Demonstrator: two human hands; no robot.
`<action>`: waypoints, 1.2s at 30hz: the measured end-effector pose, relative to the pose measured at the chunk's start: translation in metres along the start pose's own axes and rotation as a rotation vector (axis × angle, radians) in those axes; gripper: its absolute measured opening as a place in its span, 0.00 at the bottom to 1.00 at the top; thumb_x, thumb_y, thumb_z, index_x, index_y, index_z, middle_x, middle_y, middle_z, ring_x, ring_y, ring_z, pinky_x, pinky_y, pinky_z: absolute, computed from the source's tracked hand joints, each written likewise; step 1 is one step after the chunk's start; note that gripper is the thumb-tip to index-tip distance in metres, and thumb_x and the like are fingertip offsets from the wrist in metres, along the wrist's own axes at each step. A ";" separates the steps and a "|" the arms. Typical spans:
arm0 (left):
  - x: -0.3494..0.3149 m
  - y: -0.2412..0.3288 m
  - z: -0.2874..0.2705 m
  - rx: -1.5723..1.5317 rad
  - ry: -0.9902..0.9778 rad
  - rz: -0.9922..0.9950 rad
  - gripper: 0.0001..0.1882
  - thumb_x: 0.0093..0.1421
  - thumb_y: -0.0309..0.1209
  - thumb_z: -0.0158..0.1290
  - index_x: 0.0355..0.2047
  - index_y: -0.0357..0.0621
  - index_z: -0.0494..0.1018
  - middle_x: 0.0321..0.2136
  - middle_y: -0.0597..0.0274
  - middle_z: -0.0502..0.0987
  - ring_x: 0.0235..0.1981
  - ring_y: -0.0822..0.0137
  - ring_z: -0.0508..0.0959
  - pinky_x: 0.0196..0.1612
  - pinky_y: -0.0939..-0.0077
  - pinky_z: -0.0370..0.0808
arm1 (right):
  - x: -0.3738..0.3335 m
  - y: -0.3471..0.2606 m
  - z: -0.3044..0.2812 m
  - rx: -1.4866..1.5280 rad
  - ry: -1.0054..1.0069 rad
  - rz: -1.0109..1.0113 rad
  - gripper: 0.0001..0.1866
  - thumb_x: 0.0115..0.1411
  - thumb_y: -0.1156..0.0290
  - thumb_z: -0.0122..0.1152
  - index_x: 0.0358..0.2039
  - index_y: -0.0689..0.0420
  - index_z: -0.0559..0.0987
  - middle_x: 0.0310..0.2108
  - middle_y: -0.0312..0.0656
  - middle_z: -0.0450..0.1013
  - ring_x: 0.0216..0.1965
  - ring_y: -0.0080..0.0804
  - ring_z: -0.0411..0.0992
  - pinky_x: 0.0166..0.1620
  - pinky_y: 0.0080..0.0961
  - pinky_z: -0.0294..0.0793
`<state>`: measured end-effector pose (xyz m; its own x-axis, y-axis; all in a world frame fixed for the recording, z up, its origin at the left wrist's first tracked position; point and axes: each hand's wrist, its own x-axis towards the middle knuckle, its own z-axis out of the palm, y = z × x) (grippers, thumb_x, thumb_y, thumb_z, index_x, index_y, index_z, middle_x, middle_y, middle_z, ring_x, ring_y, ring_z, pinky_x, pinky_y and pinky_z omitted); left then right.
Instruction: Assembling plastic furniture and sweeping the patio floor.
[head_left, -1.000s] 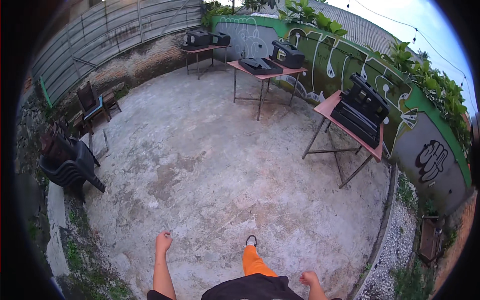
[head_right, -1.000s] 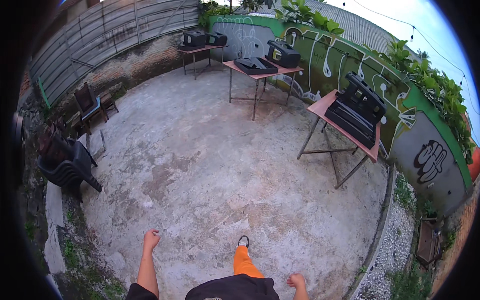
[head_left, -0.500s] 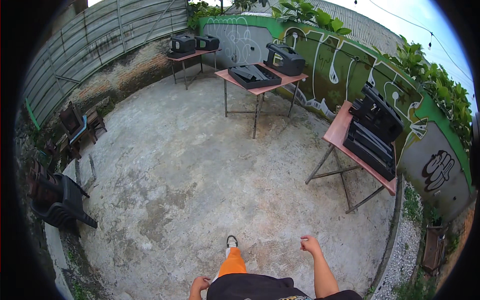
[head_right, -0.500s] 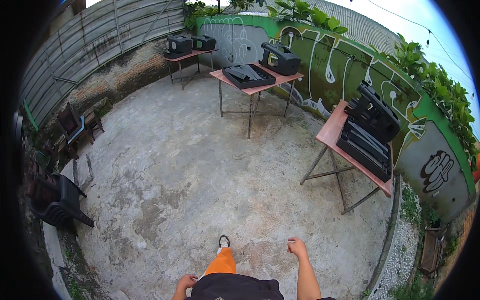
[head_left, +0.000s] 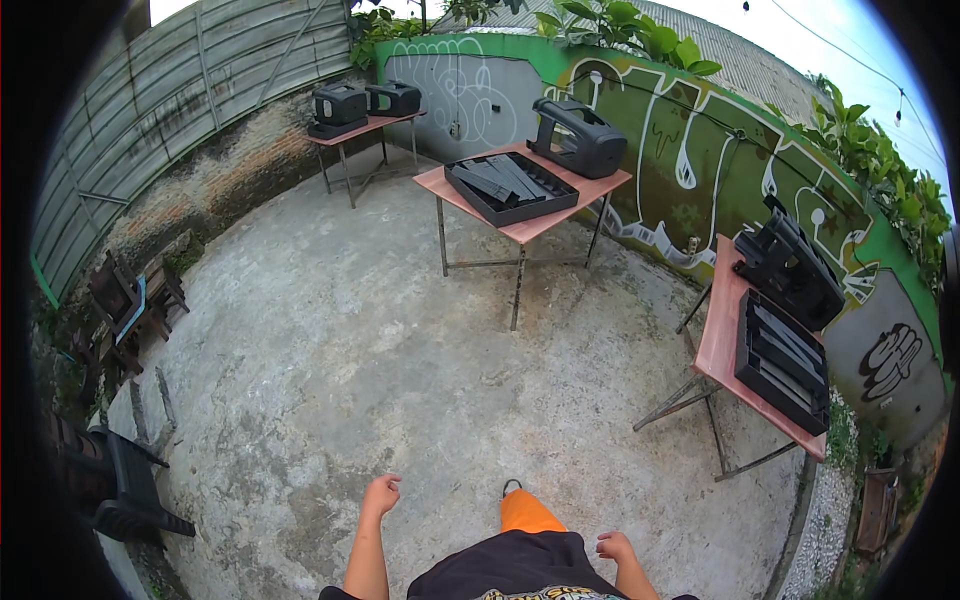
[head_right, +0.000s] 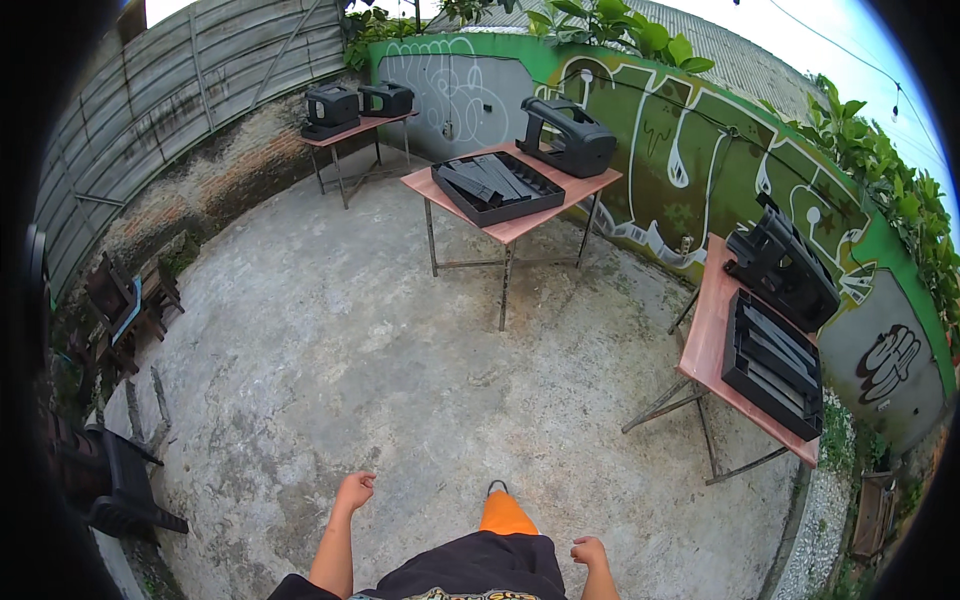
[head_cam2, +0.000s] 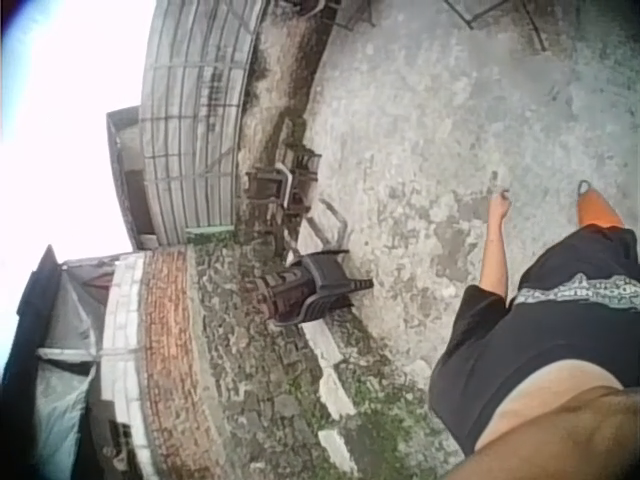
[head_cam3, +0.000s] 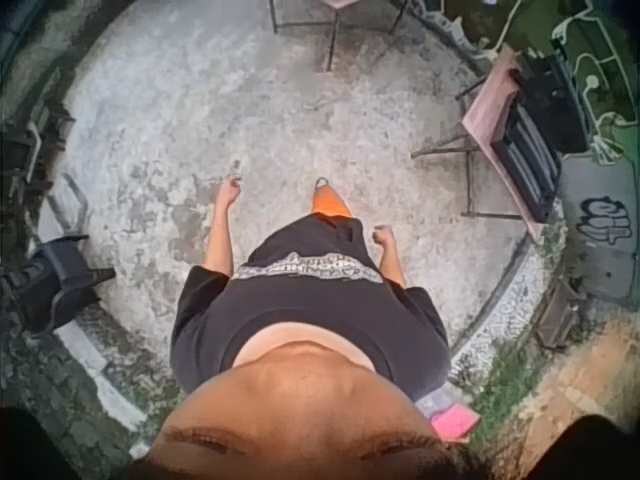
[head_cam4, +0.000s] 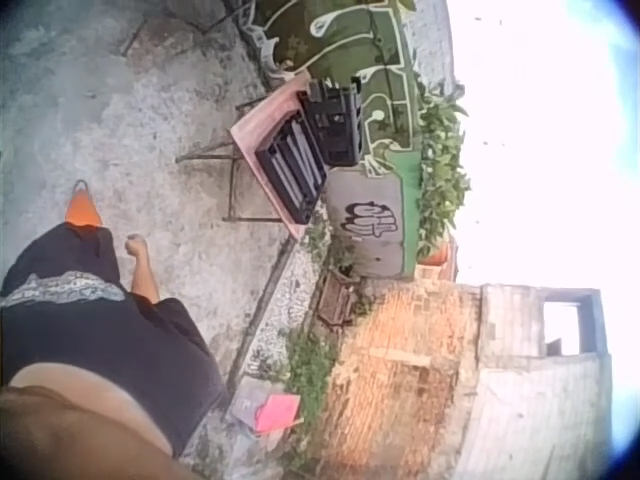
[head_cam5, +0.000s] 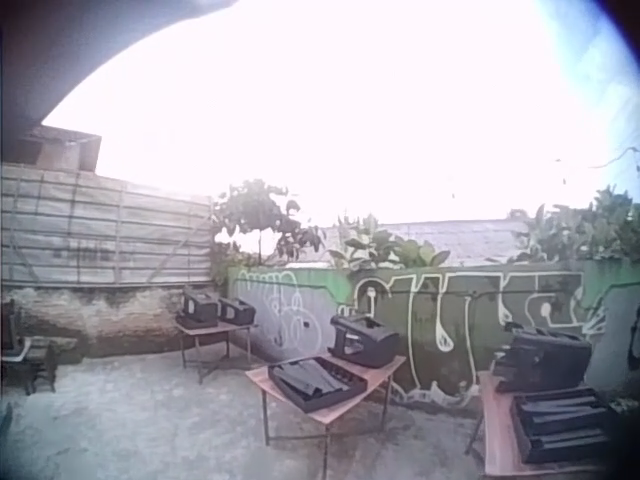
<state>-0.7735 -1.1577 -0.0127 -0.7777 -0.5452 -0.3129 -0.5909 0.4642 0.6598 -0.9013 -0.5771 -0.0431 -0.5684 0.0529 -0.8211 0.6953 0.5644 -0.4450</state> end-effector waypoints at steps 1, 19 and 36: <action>0.032 0.015 -0.002 -0.016 0.011 -0.003 0.22 0.46 0.21 0.53 0.44 0.45 0.78 0.27 0.61 0.80 0.28 0.66 0.79 0.33 0.72 0.75 | 0.015 -0.016 0.005 0.027 -0.036 0.072 0.23 0.45 0.80 0.65 0.45 0.62 0.78 0.29 0.44 0.79 0.28 0.35 0.79 0.28 0.30 0.80; 0.381 0.057 -0.001 -0.103 -0.452 -0.661 0.21 0.49 0.26 0.59 0.47 0.42 0.75 0.32 0.55 0.82 0.29 0.66 0.82 0.29 0.71 0.78 | 0.221 -0.726 0.016 0.169 0.039 -0.828 0.20 0.58 0.72 0.59 0.51 0.61 0.74 0.33 0.42 0.77 0.31 0.26 0.77 0.33 0.23 0.74; 0.822 0.379 -0.109 -0.650 -0.160 0.034 0.16 0.60 0.25 0.51 0.50 0.37 0.72 0.35 0.57 0.79 0.33 0.68 0.79 0.36 0.75 0.76 | 0.356 -1.004 -0.002 0.236 0.213 -0.867 0.26 0.56 0.68 0.65 0.54 0.63 0.72 0.37 0.43 0.75 0.37 0.28 0.74 0.40 0.25 0.75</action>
<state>-1.6133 -1.5059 0.0542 -0.8456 -0.4041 -0.3488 -0.3549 -0.0625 0.9328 -1.8028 -1.1230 0.1125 -0.9848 -0.1461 -0.0935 0.0466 0.2964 -0.9539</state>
